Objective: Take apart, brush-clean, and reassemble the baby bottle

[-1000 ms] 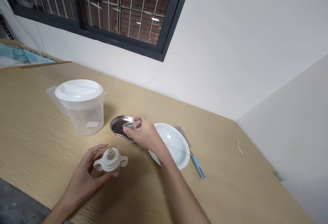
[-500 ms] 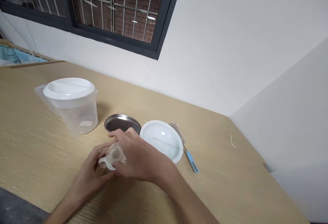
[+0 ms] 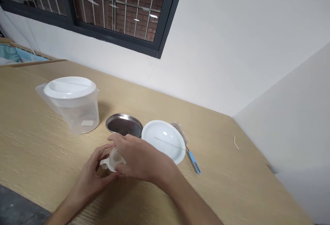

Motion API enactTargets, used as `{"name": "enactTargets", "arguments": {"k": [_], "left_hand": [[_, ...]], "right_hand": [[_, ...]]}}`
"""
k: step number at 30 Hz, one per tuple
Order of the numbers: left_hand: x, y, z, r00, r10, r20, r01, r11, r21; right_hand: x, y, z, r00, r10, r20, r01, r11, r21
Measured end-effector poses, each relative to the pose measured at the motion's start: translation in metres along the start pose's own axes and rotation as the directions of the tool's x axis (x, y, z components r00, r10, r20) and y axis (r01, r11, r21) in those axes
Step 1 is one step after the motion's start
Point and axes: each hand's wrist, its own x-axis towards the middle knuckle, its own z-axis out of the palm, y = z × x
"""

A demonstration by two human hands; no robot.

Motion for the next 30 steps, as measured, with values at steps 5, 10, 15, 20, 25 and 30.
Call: {"name": "enactTargets", "arguments": {"k": [5,10,15,20,25,30], "left_hand": [[-0.003,-0.003,-0.001,1.000,0.011,-0.013,-0.011,1.000,0.018],[-0.008,-0.007,-0.004,0.988,0.096,-0.119,-0.071,0.976,0.205],[-0.010,-0.010,-0.013,0.925,0.362,-0.118,-0.252,0.814,0.524],[-0.011,-0.003,-0.018,0.825,0.559,0.082,-0.442,0.548,0.710],[-0.016,0.006,-0.018,0.812,0.572,0.118,-0.437,0.462,0.772],[-0.017,0.011,-0.016,0.810,0.575,0.119,-0.419,0.424,0.803]], "right_hand": [[-0.005,-0.001,0.002,1.000,-0.001,-0.022,0.002,0.999,0.033],[-0.026,0.002,-0.008,0.963,0.011,-0.269,0.006,0.998,0.060],[-0.041,0.022,-0.004,0.852,-0.092,-0.516,0.040,0.993,-0.112],[-0.046,0.036,0.025,0.846,-0.128,-0.518,0.092,0.991,-0.096],[-0.056,0.047,0.038,0.835,-0.238,-0.495,0.170,0.969,-0.180],[-0.065,0.051,0.034,0.733,-0.250,-0.632,0.104,0.960,-0.260]]}}
